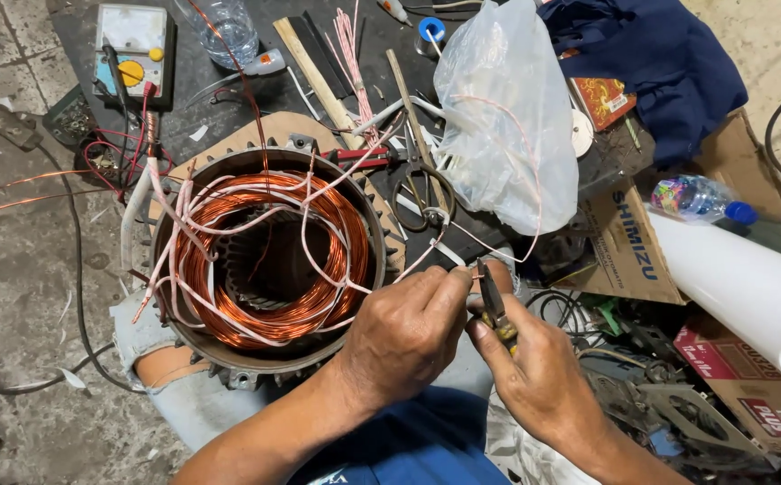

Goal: Connecting and securing copper windings in an electric motor stator using pliers and manual wire manipulation.

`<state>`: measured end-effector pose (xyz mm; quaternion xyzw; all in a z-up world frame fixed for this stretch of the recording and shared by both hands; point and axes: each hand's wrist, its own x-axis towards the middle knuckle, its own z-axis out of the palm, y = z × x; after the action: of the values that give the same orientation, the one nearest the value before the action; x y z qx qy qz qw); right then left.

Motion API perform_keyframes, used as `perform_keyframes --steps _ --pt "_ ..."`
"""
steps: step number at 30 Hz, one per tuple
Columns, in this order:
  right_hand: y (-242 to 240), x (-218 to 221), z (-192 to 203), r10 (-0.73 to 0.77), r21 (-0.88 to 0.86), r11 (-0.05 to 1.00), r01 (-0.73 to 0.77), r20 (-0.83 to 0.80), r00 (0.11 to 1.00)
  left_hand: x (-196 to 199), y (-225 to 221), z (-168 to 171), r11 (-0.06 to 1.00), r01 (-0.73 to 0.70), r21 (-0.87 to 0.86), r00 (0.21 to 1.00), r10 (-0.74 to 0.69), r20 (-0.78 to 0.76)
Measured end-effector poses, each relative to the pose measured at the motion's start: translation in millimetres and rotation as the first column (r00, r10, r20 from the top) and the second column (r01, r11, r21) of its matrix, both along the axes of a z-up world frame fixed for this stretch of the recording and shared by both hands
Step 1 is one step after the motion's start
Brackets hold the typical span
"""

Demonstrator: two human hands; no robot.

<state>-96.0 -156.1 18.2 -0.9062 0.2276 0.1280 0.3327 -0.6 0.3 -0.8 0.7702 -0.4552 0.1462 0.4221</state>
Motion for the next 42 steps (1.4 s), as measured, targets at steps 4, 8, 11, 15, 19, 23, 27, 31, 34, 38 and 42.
perform_keyframes --steps 4,8,11,15,19,23,27,31,34,38,42 --pt "-1.2 -1.6 -8.3 0.031 -0.034 0.999 -0.029 0.037 0.999 -0.7 0.4 -0.2 1.000 0.003 0.012 1.000 -0.003 -0.021" --pt "3.4 1.7 -3.3 0.001 -0.042 0.999 -0.001 -0.006 1.000 -1.2 0.9 -0.4 1.000 0.002 0.001 0.999 -0.002 -0.034" --pt "0.2 -0.4 -13.0 -0.006 -0.083 0.997 0.005 -0.014 1.000 -1.2 2.2 2.4 1.000 0.019 -0.009 0.997 -0.019 -0.075" --pt "-11.4 1.9 -51.5 0.188 -0.352 0.936 -0.026 0.437 0.879 0.1 7.7 11.0 0.995 0.073 -0.062 0.935 -0.090 -0.342" --pt "-44.1 53.7 -77.0 0.512 -0.564 0.824 -0.059 0.696 0.504 18.2 22.6 32.7 0.994 0.098 -0.051 0.751 -0.108 -0.652" --pt "-61.9 110.8 -72.8 0.685 -0.677 0.722 0.144 0.729 -0.010 31.3 31.3 27.4 0.895 0.216 -0.390 0.460 -0.446 -0.768" --pt "-39.4 114.3 -24.4 0.582 -0.582 0.812 -0.046 0.813 -0.027 23.7 31.1 31.0 0.929 0.116 -0.351 0.572 -0.351 -0.741" --pt "-24.5 58.0 -10.6 0.393 -0.371 0.919 -0.136 0.819 0.417 11.2 23.2 30.8 0.943 0.045 -0.329 0.674 -0.272 -0.687" --pt "-17.4 25.8 1.2 0.325 -0.230 0.944 -0.235 0.537 0.778 6.8 18.9 34.6 0.980 0.030 -0.199 0.772 -0.149 -0.618" --pt "-10.3 4.7 -0.2 0.009 0.004 1.000 -0.010 0.067 0.998 1.4 11.3 18.7 0.987 0.025 -0.160 0.919 -0.085 -0.384" --pt "-6.7 -5.0 -3.7 -0.028 0.024 0.999 0.030 -0.049 0.998 -0.5 6.2 10.4 0.994 0.029 -0.104 0.990 -0.043 -0.132"
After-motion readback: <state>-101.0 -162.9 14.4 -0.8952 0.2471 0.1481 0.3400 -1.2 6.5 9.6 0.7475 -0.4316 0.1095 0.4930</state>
